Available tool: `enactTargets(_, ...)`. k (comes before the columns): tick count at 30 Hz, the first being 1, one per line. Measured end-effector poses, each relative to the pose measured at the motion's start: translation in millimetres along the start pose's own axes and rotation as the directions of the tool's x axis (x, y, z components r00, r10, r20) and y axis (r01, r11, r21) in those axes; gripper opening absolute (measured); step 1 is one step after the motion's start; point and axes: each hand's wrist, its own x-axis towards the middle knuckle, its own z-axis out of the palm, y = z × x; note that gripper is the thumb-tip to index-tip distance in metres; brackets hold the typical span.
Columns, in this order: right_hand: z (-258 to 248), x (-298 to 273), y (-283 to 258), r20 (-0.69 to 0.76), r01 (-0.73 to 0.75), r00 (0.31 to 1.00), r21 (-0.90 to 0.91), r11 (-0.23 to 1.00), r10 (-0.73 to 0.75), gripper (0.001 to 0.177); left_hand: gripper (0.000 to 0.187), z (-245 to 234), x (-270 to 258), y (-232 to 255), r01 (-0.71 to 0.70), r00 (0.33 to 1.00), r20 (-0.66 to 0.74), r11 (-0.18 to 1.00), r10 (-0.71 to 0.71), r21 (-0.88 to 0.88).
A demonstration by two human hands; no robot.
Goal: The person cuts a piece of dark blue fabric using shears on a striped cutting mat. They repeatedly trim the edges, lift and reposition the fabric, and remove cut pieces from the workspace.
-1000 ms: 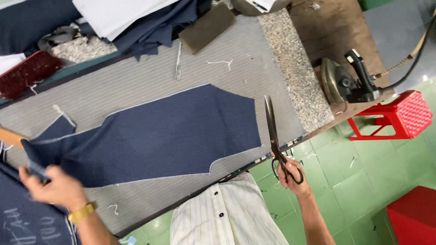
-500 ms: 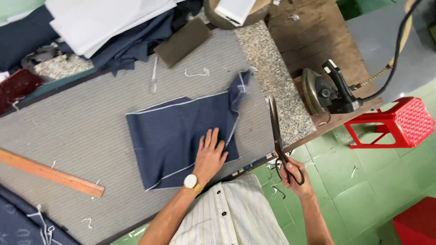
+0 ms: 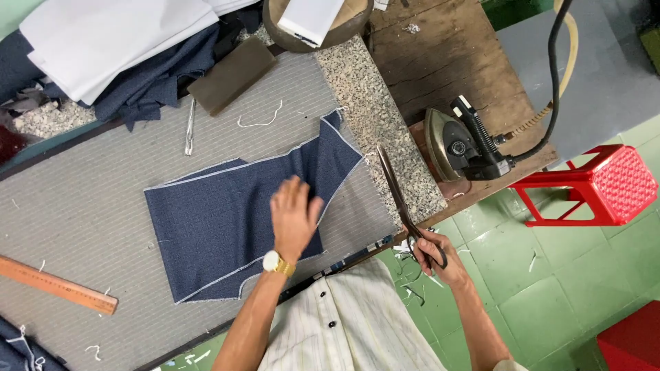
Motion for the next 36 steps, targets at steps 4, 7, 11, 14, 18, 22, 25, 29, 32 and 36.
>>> enactTargets(4,-13,0,0,0.010,0.018,1.000,-0.008,1.000,-0.018,0.050,0.047,-2,42,-44,0.128,0.988,-0.100,0.988,-0.119,0.088)
enactTargets(7,-14,2,1,0.032,0.030,0.999,-0.005,1.000,-0.029,0.050,0.049,22,45,-89,0.091,0.995,-0.064,0.972,-0.079,0.215)
enactTargets(11,-30,14,32,0.015,0.067,0.998,-0.037,0.997,-0.066,0.047,0.023,47,41,-119,0.021,1.000,-0.025,0.977,-0.015,0.214)
enactTargets(14,-6,3,9,-0.006,0.035,0.999,-0.006,0.999,-0.035,0.053,0.008,5,47,-99,0.225,0.973,-0.070,0.972,-0.220,0.074)
enactTargets(18,6,-2,8,-0.024,-0.007,1.000,0.014,1.000,0.008,0.042,0.010,-55,35,-126,0.189,0.981,0.017,0.978,-0.191,0.093)
enactTargets(22,12,6,14,0.021,-0.079,0.997,-0.017,0.997,0.079,0.042,0.016,-98,29,-152,0.287,0.956,0.007,0.936,-0.294,0.203)
enactTargets(25,12,16,29,0.061,-0.116,0.991,-0.063,0.991,0.119,0.039,0.033,-109,32,-140,0.223,0.974,-0.067,0.883,-0.215,0.413)
enactTargets(29,52,11,-24,0.009,-0.231,0.972,-0.133,0.964,0.235,0.041,0.031,-82,28,-85,0.096,0.993,-0.092,0.950,-0.072,0.298)
enactTargets(32,50,10,-4,-0.030,-0.264,0.964,-0.186,0.947,0.263,0.049,0.023,-51,15,-49,0.068,0.997,-0.035,0.984,-0.063,0.166)
enactTargets(36,53,16,-4,-0.061,-0.287,0.958,-0.270,0.919,0.281,0.054,0.035,-15,-6,-43,0.074,0.996,0.045,0.987,-0.081,0.143)
